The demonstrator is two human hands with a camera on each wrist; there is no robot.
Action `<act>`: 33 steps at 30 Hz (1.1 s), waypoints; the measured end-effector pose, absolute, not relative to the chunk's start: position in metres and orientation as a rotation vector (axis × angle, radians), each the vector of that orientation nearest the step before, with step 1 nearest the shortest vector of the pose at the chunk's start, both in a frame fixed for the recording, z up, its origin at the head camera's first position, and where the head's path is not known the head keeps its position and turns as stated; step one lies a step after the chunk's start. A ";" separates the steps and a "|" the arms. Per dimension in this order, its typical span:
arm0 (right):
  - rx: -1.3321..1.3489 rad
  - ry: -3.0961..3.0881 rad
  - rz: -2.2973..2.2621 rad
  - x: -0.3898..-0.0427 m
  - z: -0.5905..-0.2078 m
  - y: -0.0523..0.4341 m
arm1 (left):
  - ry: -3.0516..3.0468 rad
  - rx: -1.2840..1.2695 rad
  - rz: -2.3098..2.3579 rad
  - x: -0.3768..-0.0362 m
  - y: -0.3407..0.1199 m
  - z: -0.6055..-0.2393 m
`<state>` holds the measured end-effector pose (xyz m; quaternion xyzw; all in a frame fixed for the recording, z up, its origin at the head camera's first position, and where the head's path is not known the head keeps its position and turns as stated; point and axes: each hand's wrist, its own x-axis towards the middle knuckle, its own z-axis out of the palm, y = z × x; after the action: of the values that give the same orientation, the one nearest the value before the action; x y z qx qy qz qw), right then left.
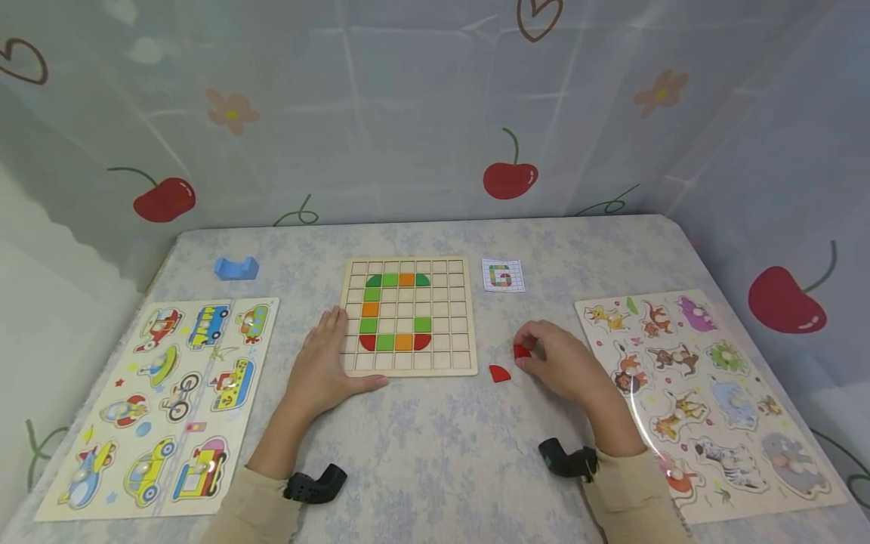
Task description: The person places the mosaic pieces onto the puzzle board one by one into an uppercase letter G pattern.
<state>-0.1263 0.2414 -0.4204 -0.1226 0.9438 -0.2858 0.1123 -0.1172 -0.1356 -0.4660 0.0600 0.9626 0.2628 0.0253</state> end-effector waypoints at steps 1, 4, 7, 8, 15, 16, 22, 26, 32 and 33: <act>-0.350 2.761 -0.852 -0.127 -0.420 0.241 | 2.975 0.186 0.811 -0.117 -0.136 -0.466; -0.325 2.746 -0.897 -0.132 -0.419 0.239 | 2.973 0.184 0.806 -0.118 -0.136 -0.466; -0.312 2.768 -0.931 -0.139 -0.420 0.231 | 2.974 0.183 0.800 -0.118 -0.136 -0.466; -0.298 2.775 -0.949 -0.142 -0.420 0.227 | 2.974 0.183 0.800 -0.118 -0.136 -0.466; -0.280 2.739 -1.058 -0.161 -0.420 0.179 | 2.974 0.181 0.803 -0.118 -0.135 -0.466; -0.279 2.724 -1.073 -0.164 -0.420 0.171 | 2.973 0.179 0.804 -0.117 -0.135 -0.466; -0.238 2.675 -1.160 -0.178 -0.424 0.129 | 2.975 0.171 0.804 -0.117 -0.135 -0.467; -0.231 2.692 -1.153 -0.186 -0.423 0.111 | 2.978 0.172 0.798 -0.117 -0.135 -0.468; -0.247 2.741 -1.090 -0.191 -0.422 0.097 | 2.989 0.181 0.784 -0.118 -0.136 -0.470; -0.256 2.745 -1.083 -0.191 -0.422 0.096 | 2.992 0.183 0.780 -0.118 -0.136 -0.470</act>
<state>-0.1913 0.0959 -0.4221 -0.0862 0.9230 -0.3642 0.0896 -0.1185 -0.1359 -0.4702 0.0592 0.9657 0.2518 0.0221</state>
